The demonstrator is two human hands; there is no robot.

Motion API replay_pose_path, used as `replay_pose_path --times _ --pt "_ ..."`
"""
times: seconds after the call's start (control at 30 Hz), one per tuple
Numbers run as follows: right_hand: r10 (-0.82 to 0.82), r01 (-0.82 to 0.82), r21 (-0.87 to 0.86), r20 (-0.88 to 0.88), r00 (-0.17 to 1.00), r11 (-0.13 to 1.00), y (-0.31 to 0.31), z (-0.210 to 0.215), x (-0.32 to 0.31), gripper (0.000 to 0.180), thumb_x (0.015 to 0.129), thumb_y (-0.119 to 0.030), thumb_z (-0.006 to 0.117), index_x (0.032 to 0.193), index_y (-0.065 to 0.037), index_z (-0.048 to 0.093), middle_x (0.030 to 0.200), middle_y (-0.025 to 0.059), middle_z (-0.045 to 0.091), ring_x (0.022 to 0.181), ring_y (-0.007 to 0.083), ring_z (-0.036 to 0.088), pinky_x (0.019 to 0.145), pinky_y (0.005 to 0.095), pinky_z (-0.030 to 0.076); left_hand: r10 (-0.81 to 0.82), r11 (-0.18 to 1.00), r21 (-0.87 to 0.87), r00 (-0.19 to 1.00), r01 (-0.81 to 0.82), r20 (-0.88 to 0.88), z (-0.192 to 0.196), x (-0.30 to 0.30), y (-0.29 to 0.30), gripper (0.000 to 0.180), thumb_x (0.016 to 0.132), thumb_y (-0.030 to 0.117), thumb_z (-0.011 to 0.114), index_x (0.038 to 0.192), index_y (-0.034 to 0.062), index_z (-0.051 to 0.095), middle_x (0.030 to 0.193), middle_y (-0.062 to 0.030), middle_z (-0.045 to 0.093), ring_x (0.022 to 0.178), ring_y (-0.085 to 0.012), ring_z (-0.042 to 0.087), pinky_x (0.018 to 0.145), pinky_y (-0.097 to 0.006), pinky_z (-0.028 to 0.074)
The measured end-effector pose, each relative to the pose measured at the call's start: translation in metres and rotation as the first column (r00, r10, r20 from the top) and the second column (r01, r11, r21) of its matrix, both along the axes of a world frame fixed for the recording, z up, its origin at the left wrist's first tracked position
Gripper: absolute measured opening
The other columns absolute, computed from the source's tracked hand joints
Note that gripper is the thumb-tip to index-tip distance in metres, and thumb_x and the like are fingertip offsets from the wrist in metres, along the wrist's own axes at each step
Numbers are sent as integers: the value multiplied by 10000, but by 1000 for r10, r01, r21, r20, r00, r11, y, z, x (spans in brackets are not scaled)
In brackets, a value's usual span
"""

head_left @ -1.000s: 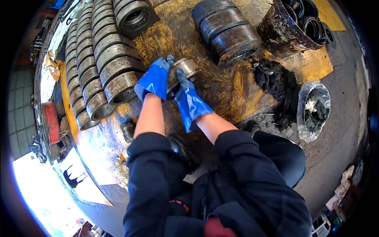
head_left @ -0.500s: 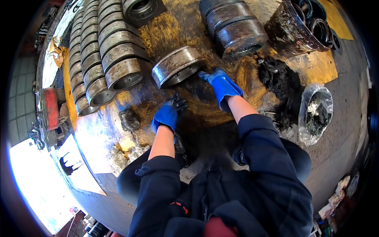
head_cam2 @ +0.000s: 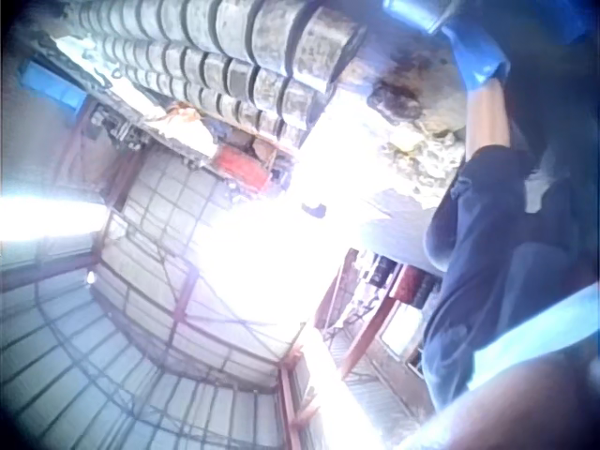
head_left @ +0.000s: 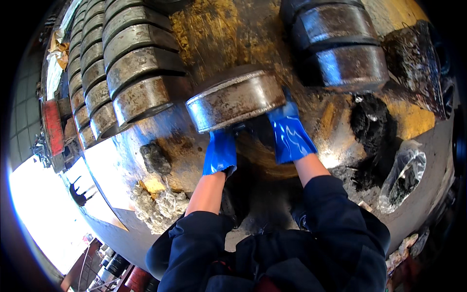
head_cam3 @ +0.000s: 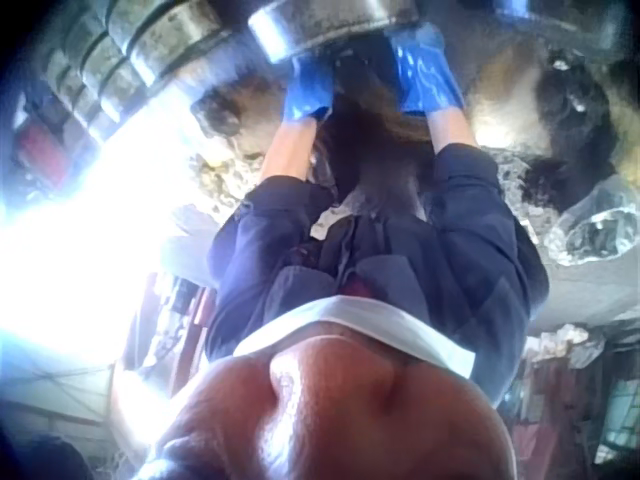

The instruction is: The person cleans heavy metal industrial components using a bundle of fiber and a metal scraper. They wipe away thick dark grease from the exterior and interior surfaces of the parts and remove a circular seal with the scraper.

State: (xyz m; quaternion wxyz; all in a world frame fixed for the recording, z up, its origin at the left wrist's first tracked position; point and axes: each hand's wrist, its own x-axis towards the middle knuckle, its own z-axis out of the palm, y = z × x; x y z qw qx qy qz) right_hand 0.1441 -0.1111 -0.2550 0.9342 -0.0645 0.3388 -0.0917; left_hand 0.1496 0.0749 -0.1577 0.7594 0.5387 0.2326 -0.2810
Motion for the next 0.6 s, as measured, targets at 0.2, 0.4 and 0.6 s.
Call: replay_pose_path --times 0.2,0.4,0.6 --pt "281 -491 -634 -409 868 597 7 34 32 550 853 -390 596 1290 -72 496 1153 130 622 1056 298 589 877 413 460 44 998 46 999 -43 -20 -4 41 24 387 1013 235 334 1324 14 394 1210 -177 576 1046 -265 613 777 -316 523" --pt "175 -175 8 -31 984 985 -4 -7 93 405 923 -319 491 1257 -91 504 1074 101 645 970 280 611 765 417 504 -31 994 102 999 28 35 -7 93 13 384 1012 223 331 1323 7 395 1208 -178 577 1049 -269 612 789 -317 523" --pt "158 -161 -265 -34 987 951 8 -1 194 316 966 -235 459 1183 -28 559 1166 127 614 1037 286 589 916 460 477 -819 447 853 508 271 267 -42 181 41 393 999 142 311 1372 29 366 1244 -176 557 1082 -244 590 805 -280 489"
